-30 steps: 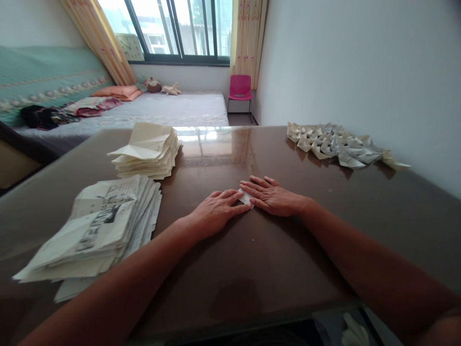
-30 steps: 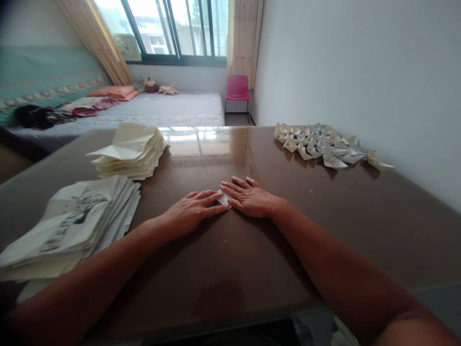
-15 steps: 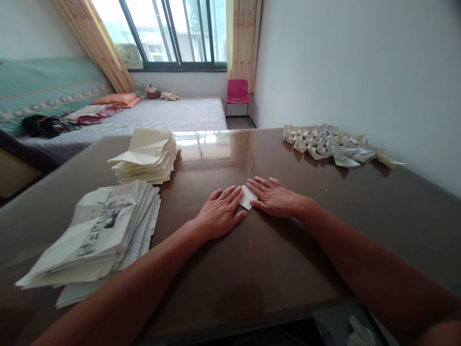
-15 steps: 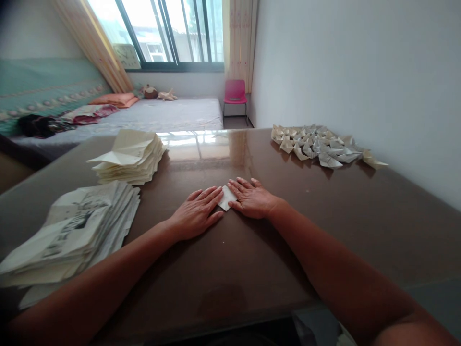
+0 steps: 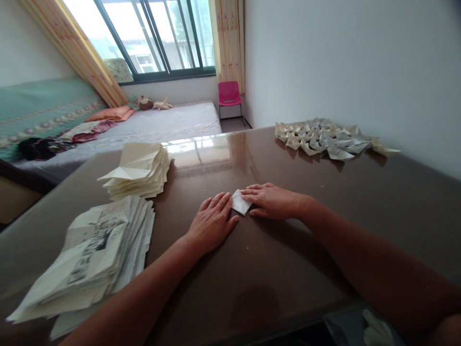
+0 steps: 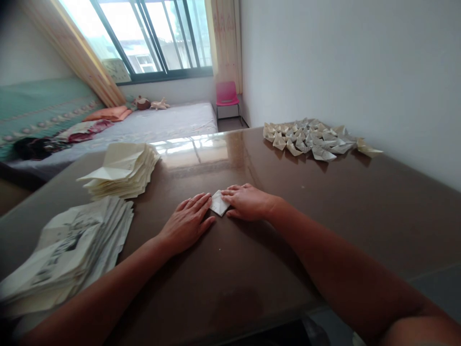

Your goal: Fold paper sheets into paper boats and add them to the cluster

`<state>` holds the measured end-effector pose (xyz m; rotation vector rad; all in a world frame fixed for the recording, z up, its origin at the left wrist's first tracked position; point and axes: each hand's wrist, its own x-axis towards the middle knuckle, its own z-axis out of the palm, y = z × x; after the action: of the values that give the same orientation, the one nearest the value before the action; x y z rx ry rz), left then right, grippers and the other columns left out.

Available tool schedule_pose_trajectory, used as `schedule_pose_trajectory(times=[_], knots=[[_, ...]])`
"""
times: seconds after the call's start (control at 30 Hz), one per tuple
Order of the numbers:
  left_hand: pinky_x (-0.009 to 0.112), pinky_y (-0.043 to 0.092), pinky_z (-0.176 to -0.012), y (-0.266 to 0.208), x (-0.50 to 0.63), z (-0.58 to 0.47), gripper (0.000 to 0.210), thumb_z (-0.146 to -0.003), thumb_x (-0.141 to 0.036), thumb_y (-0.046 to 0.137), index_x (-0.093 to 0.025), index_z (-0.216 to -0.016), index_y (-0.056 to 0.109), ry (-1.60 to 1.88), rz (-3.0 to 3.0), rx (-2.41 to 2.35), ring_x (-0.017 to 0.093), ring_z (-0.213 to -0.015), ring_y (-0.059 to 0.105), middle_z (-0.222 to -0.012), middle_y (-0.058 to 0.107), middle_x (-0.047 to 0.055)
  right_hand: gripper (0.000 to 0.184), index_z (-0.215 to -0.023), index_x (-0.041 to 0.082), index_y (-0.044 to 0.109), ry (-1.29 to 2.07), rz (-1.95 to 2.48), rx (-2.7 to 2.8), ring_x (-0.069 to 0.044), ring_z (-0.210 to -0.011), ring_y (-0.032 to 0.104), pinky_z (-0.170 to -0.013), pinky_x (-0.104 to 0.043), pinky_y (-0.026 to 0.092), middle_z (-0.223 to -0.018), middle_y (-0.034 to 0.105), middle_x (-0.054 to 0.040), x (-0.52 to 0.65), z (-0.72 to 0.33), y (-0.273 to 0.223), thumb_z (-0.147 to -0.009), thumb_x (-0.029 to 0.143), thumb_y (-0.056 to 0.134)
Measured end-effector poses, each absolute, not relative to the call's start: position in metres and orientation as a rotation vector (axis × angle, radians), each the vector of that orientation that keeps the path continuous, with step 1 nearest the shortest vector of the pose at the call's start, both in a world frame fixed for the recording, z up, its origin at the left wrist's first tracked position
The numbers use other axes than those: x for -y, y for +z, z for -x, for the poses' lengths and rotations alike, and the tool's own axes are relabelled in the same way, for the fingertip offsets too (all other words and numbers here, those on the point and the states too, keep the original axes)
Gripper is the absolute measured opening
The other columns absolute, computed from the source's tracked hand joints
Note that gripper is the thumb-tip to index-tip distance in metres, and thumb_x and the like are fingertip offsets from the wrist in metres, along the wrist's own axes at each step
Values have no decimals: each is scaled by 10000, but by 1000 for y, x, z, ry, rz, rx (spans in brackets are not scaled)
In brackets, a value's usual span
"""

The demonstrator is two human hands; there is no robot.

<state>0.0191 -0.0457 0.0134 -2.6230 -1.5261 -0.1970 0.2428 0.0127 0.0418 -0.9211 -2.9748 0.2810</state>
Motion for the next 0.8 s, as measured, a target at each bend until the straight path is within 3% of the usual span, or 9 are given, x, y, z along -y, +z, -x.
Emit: schedule_pose_trajectory(times=[0.17,0.43,0.6,0.8], knots=[[392,327,-1069,14,41,-18,480,-952,-458,344,-200,-1341,459,-268,2622,1481,233,-1317,393,-1412,479,76,426,-1228,205,562,173,828,2864,-270,-1144,495,-890,-398,391,-1205,620,-109,-21,-243,50,-844,390,569],[383,378,-1008,16,32,-15,382,-960,-427,357,-230,-1197,583,-383,2637,1455,221,-1227,479,-1281,595,44,229,-997,199,622,180,742,2807,-187,-852,546,-761,-296,383,-928,618,-50,-21,-241,48,-795,306,617],[376,377,-990,19,33,-12,328,-961,-386,379,-237,-1138,612,-458,2613,1400,210,-1184,503,-1213,631,40,147,-948,208,646,235,722,2756,-174,-876,548,-758,-267,399,-919,627,-46,-23,-236,36,-862,215,526],[303,432,-802,30,40,-4,291,-964,-312,378,-242,-977,659,-399,2671,1316,174,-982,559,-1014,669,39,173,-982,229,660,335,618,2747,-174,-934,554,-821,-275,416,-960,647,-48,-18,-228,32,-891,246,515]])
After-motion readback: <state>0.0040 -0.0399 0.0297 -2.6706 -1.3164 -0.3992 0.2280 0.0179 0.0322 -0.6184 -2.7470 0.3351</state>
